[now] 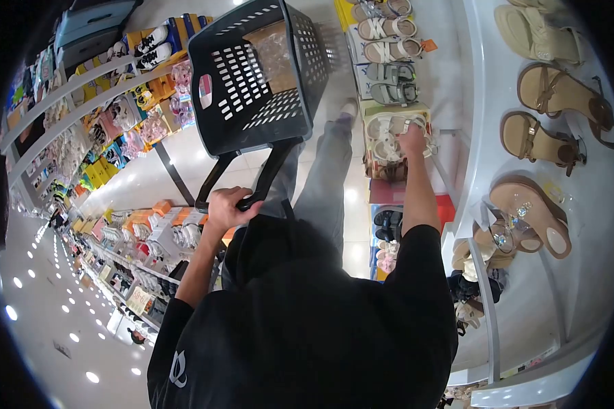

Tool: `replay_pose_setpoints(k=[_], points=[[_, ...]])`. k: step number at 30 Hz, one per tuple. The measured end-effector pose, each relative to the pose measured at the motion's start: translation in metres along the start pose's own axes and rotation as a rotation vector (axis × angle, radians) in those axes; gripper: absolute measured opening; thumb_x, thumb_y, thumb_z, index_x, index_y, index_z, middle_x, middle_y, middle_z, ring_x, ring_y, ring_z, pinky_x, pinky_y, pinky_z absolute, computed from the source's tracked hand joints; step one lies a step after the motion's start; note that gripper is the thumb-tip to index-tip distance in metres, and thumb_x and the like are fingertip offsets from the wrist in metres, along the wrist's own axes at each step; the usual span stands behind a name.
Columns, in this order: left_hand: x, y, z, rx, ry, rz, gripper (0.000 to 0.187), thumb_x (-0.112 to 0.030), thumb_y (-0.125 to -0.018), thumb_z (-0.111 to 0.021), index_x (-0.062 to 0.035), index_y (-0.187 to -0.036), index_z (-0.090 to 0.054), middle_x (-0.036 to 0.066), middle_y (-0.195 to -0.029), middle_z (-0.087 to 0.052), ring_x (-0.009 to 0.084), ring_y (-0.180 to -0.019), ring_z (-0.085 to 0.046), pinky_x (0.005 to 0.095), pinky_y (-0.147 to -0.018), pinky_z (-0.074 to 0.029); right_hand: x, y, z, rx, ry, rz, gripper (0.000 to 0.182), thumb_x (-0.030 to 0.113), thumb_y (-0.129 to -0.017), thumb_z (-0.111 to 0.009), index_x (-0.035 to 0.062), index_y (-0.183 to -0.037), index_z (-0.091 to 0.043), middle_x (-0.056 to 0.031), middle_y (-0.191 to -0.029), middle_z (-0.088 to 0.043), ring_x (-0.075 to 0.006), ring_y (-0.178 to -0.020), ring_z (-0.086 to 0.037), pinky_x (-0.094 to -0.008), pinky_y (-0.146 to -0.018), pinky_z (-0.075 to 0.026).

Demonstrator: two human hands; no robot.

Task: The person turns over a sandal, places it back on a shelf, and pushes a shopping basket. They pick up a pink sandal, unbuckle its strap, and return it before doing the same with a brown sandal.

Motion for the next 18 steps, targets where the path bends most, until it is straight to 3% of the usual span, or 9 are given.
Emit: replay_pose_setpoints(k=[7,12,16,18], points=[[0.004,0.003,-0.003,0.008,-0.004,-0.023,0.029,-0.035,-0.072,-0.077,-0.0067,-0.072,-0.068,0.007,-0.054,-0.058,0.0253,-0.047,-0.059,0.0328,-0.046,-0.046,0.000,0.015,0.002,-0.090,0.012,0.068,0.028,0.022,-0.076,-0.066,0.0063,-0.099,-0.066,-0.0201,-0.099,-0.068,-0.0381,-0.097,-0.064,-0.0472,-0.081,-0.050],[0.002,0.003,-0.002,0.018,-0.013,-0.009,0.029,-0.035,-0.076,-0.074,-0.0064,-0.075,-0.069,0.011,-0.060,-0.062,0.0285,-0.053,-0.062,0.0351,-0.050,-0.048,0.031,0.069,-0.020,-0.206,-0.315,0.192,0.032,0.021,-0.077,-0.067,0.0037,-0.105,-0.065,-0.0214,-0.096,-0.067,-0.0384,-0.094,-0.064,-0.0456,-0.081,-0.050],[-0.003,0.001,0.006,0.011,0.028,0.038,0.036,-0.041,-0.077,-0.073,-0.0060,-0.082,-0.070,0.012,-0.066,-0.065,0.0295,-0.059,-0.064,0.0369,-0.055,-0.051,0.124,0.158,0.010,-0.180,-0.590,0.351,0.035,0.023,-0.081,-0.069,0.0018,-0.109,-0.062,-0.0199,-0.103,-0.066,-0.0361,-0.098,-0.063,-0.0404,-0.085,-0.049],[-0.002,0.004,0.011,-0.064,0.056,-0.091,0.040,-0.043,-0.078,-0.073,-0.0046,-0.085,-0.069,0.013,-0.072,-0.066,0.0306,-0.066,-0.066,0.0378,-0.061,-0.052,0.178,0.207,0.034,-0.128,-0.656,0.561,0.036,0.024,-0.081,-0.072,0.0020,-0.107,-0.063,-0.0172,-0.107,-0.064,-0.0351,-0.101,-0.061,-0.0392,-0.088,-0.047]])
Point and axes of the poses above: each hand's wrist, its own y-axis away from the middle knuckle, its own z-axis out of the back of the hand, x = y × z, the point moved 1 cm from there along -y, towards the middle knuckle
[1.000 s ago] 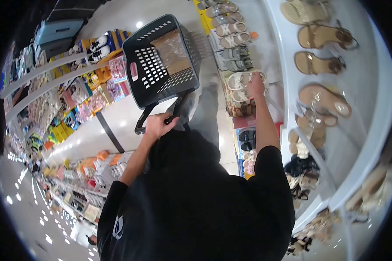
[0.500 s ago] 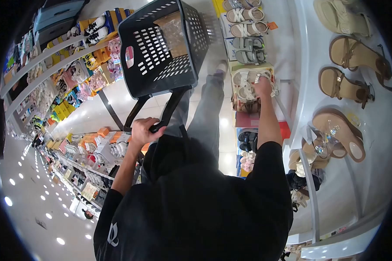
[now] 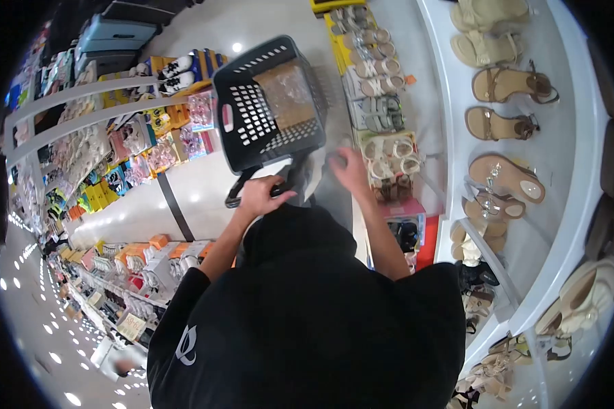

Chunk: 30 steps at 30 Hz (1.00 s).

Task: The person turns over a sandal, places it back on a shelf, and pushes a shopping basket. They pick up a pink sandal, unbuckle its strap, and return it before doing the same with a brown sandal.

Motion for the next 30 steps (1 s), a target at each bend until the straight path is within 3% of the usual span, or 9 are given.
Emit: replay_pose_setpoints(k=[2,5,8,11,15,18,21,24,30], points=[[0.006,0.016,0.010,0.061,-0.035,0.059,0.042,-0.044,-0.074,-0.075,-0.0045,-0.087,-0.066,0.013,-0.079,-0.065,0.0320,-0.077,-0.064,0.0404,-0.071,-0.051,0.067,0.012,-0.018,0.105,0.044,0.217,0.042,0.024,-0.079,-0.076,0.0019,-0.112,-0.061,-0.0149,-0.107,-0.065,-0.0286,-0.103,-0.062,-0.0377,-0.088,-0.047],[0.042,0.058,0.015,0.046,-0.129,0.131,0.034,-0.037,-0.070,-0.075,-0.0087,-0.087,-0.065,0.008,-0.084,-0.060,0.0264,-0.090,-0.058,0.0404,-0.084,-0.044,0.145,0.028,-0.045,0.419,0.154,0.345,0.056,0.035,-0.068,-0.081,0.0037,-0.109,-0.062,-0.0154,-0.109,-0.063,-0.0346,-0.105,-0.057,-0.0406,-0.091,-0.044],[0.091,0.098,0.011,0.004,-0.117,0.213,0.021,-0.023,-0.069,-0.072,-0.0089,-0.081,-0.063,0.008,-0.085,-0.060,0.0276,-0.089,-0.058,0.0410,-0.083,-0.045,0.150,0.042,-0.090,0.499,0.522,0.534,0.058,0.046,-0.065,-0.078,0.0065,-0.106,-0.064,-0.0159,-0.101,-0.066,-0.0325,-0.097,-0.062,-0.0425,-0.092,-0.042],[0.109,0.101,0.011,-0.078,-0.050,0.142,0.013,-0.016,-0.063,-0.068,-0.0090,-0.074,-0.064,0.010,-0.078,-0.061,0.0304,-0.084,-0.060,0.0422,-0.080,-0.047,0.157,0.040,-0.117,0.600,0.811,0.325,0.054,0.046,-0.063,-0.075,0.0063,-0.099,-0.068,-0.0145,-0.091,-0.069,-0.0328,-0.090,-0.065,-0.0426,-0.090,-0.044],[0.117,0.090,0.012,-0.011,0.011,0.167,0.012,-0.017,-0.061,-0.065,-0.0099,-0.070,-0.069,0.016,-0.074,-0.066,0.0344,-0.076,-0.064,0.0432,-0.078,-0.050,0.163,0.032,-0.124,0.609,0.868,0.205,0.048,0.043,-0.060,-0.075,0.0079,-0.092,-0.069,-0.0134,-0.087,-0.071,-0.0321,-0.086,-0.067,-0.0438,-0.080,-0.050],[0.124,0.091,0.017,0.119,0.029,0.192,0.017,-0.018,-0.062,-0.064,-0.0102,-0.075,-0.071,0.016,-0.076,-0.067,0.0348,-0.081,-0.065,0.0449,-0.078,-0.052,0.156,0.034,-0.131,0.508,0.835,0.281,0.048,0.044,-0.059,-0.076,0.0103,-0.092,-0.070,-0.0107,-0.087,-0.071,-0.0306,-0.084,-0.068,-0.0415,-0.078,-0.051],[0.131,0.088,0.014,0.175,0.027,0.206,0.023,-0.019,-0.062,-0.063,-0.0107,-0.081,-0.073,0.017,-0.079,-0.068,0.0351,-0.085,-0.066,0.0457,-0.078,-0.053,0.162,0.038,-0.129,0.518,0.735,0.155,0.051,0.038,-0.056,-0.076,0.0078,-0.097,-0.069,-0.0161,-0.090,-0.070,-0.0327,-0.089,-0.067,-0.0426,-0.081,-0.051],[0.135,0.086,0.011,0.190,0.076,0.173,0.027,-0.019,-0.062,-0.063,-0.0110,-0.086,-0.074,0.018,-0.083,-0.069,0.0346,-0.087,-0.066,0.0443,-0.080,-0.054,0.154,0.037,-0.132,0.462,0.793,0.222,0.049,0.044,-0.057,-0.077,0.0144,-0.096,-0.069,-0.0051,-0.087,-0.071,-0.0252,-0.084,-0.068,-0.0391,-0.077,-0.052],[0.136,0.083,0.017,0.260,0.054,0.161,0.026,-0.019,-0.063,-0.064,-0.0102,-0.086,-0.074,0.018,-0.087,-0.069,0.0338,-0.087,-0.066,0.0441,-0.080,-0.054,0.159,0.040,-0.132,0.443,0.792,0.119,0.048,0.040,-0.057,-0.078,0.0147,-0.097,-0.068,-0.0045,-0.086,-0.070,-0.0266,-0.085,-0.067,-0.0395,-0.077,-0.052]])
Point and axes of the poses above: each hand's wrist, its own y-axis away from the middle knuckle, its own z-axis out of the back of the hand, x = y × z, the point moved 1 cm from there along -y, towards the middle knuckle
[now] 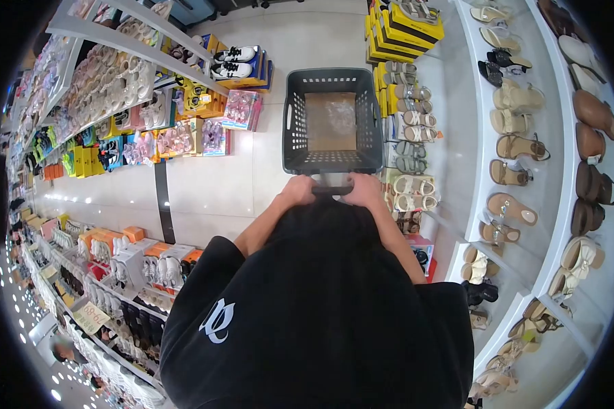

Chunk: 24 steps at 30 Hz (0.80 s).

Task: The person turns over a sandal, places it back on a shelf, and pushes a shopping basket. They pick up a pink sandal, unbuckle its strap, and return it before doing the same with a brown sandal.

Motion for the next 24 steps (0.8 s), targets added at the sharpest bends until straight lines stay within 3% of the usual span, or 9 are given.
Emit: replay_pose_setpoints(k=[9,18,24], points=[[0.001,-0.005,0.001,0.038,0.029,-0.002,0.023,-0.018,-0.064,-0.063,-0.0113,-0.084,-0.074,0.017,-0.085,-0.069,0.0336,-0.086,-0.067,0.0439,-0.080,-0.054,-0.001,-0.001,0.001,-0.004,0.014,-0.048,0.051,0.038,-0.056,-0.079,0.0150,-0.100,-0.069,-0.0053,-0.089,-0.070,-0.0267,-0.086,-0.067,-0.0387,-0.079,-0.052],[0.001,-0.006,0.003,0.019,0.041,-0.044,0.032,-0.014,-0.063,-0.062,-0.0124,-0.093,-0.074,0.019,-0.087,-0.069,0.0365,-0.086,-0.066,0.0455,-0.082,-0.053,-0.009,-0.003,-0.008,-0.022,0.016,-0.023,0.055,0.038,-0.054,-0.079,0.0130,-0.101,-0.068,-0.0038,-0.087,-0.070,-0.0249,-0.085,-0.067,-0.0383,-0.076,-0.053],[0.004,-0.008,0.000,0.048,0.027,-0.027,0.028,-0.012,-0.063,-0.062,-0.0090,-0.089,-0.073,0.021,-0.087,-0.068,0.0375,-0.086,-0.066,0.0464,-0.082,-0.052,-0.006,-0.001,-0.007,-0.044,-0.003,-0.033,0.054,0.038,-0.053,-0.080,0.0143,-0.100,-0.068,-0.0013,-0.085,-0.069,-0.0236,-0.083,-0.067,-0.0377,-0.073,-0.052]])
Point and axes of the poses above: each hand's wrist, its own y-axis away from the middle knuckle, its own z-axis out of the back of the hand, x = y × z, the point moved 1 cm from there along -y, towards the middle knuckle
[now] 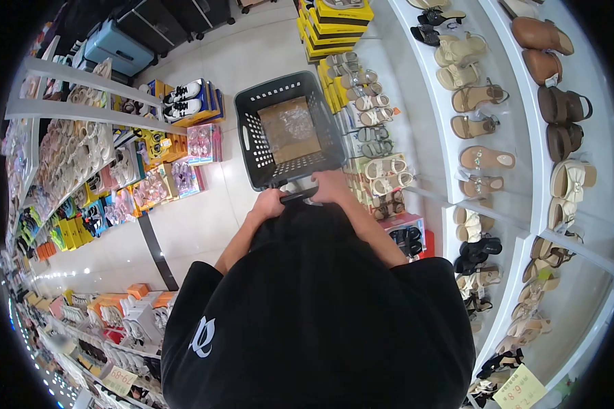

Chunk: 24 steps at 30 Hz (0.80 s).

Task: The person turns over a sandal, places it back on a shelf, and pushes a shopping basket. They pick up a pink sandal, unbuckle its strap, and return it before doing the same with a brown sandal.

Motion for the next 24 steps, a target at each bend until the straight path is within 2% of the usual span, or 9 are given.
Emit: replay_pose_setpoints(k=[24], points=[[0.0004,-0.0004,-0.0005,-0.009,-0.001,0.012,0.023,-0.011,-0.063,-0.062,-0.0061,-0.083,-0.072,0.021,-0.086,-0.068,0.0378,-0.086,-0.066,0.0456,-0.081,-0.053,0.0038,-0.0004,0.0032,0.027,-0.001,-0.019,0.057,0.041,-0.053,-0.083,0.0152,-0.101,-0.068,0.0004,-0.084,-0.068,-0.0220,-0.083,-0.067,-0.0364,-0.074,-0.052]])
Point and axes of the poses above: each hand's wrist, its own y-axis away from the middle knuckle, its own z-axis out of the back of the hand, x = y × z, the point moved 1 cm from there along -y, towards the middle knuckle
